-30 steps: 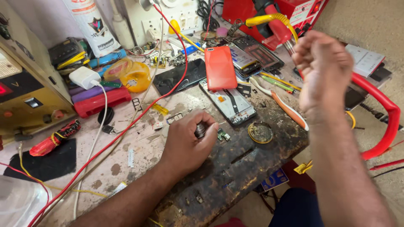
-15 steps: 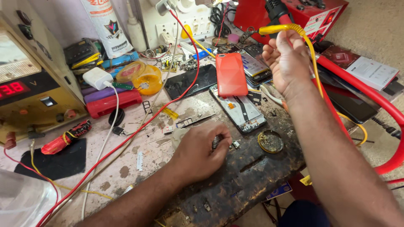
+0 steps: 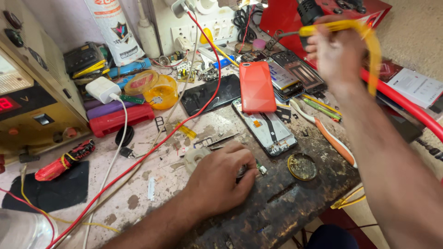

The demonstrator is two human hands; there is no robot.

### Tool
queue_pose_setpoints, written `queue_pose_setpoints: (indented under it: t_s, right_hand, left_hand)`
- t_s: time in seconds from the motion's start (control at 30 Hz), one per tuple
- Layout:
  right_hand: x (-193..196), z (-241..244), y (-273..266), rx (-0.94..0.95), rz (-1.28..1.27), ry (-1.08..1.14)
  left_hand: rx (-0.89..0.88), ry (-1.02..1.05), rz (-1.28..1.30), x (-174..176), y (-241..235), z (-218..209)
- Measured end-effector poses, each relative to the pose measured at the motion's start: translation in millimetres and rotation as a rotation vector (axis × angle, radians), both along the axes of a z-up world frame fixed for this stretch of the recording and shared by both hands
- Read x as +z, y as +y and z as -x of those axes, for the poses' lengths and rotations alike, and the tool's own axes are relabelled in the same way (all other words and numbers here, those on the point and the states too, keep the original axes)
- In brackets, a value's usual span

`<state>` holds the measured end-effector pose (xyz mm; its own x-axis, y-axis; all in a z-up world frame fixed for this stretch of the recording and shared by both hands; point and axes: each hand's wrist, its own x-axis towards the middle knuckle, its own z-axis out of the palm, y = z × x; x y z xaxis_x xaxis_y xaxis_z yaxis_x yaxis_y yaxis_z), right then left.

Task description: The person retrieves a small circuit board from a plastic container, places it on the workbench, and uses a soldering iron to apply solder to its contacts. The person handles the board and the soldering iron throughout the task.

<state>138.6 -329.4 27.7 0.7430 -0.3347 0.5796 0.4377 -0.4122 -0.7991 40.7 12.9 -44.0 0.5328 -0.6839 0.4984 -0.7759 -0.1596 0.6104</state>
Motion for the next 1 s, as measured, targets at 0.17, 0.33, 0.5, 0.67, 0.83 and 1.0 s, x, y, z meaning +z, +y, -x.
queue_pose_setpoints:
  t_s: [0.17,0.33,0.5,0.67,0.83,1.0]
  right_hand:
    - [-13.2,129.7,24.1,-0.097,-0.295,-0.294]
    - [-85.0,226.6,68.2,-0.276,-0.164,-0.369]
    - [-104.4,245.5,113.4,-0.281,-0.072,-0.375]
    - [-114.7,246.7,151.2,-0.388,0.418,-0.128]
    - [-124.3,244.8,164.6,-0.185,-0.138,-0.12]
    - [-135.3,264.7,128.9,-0.22,-0.324,-0.377]
  left_hand:
    - [0.011,0.02,0.084,-1.9,-1.6,2.4]
    - [0.038,0.057,0.112,-2.7,-3.3,0.8]
    - [0.052,0.059,0.133,-4.7,-3.7,-0.3]
    - [0.029,0.013,0.158,-6.6,-4.0,-1.1]
    - [0.019,0.034,0.14,-7.3,-2.0,-2.7]
    - [-0.053,-0.025,0.116,-8.4,0.4,-1.2]
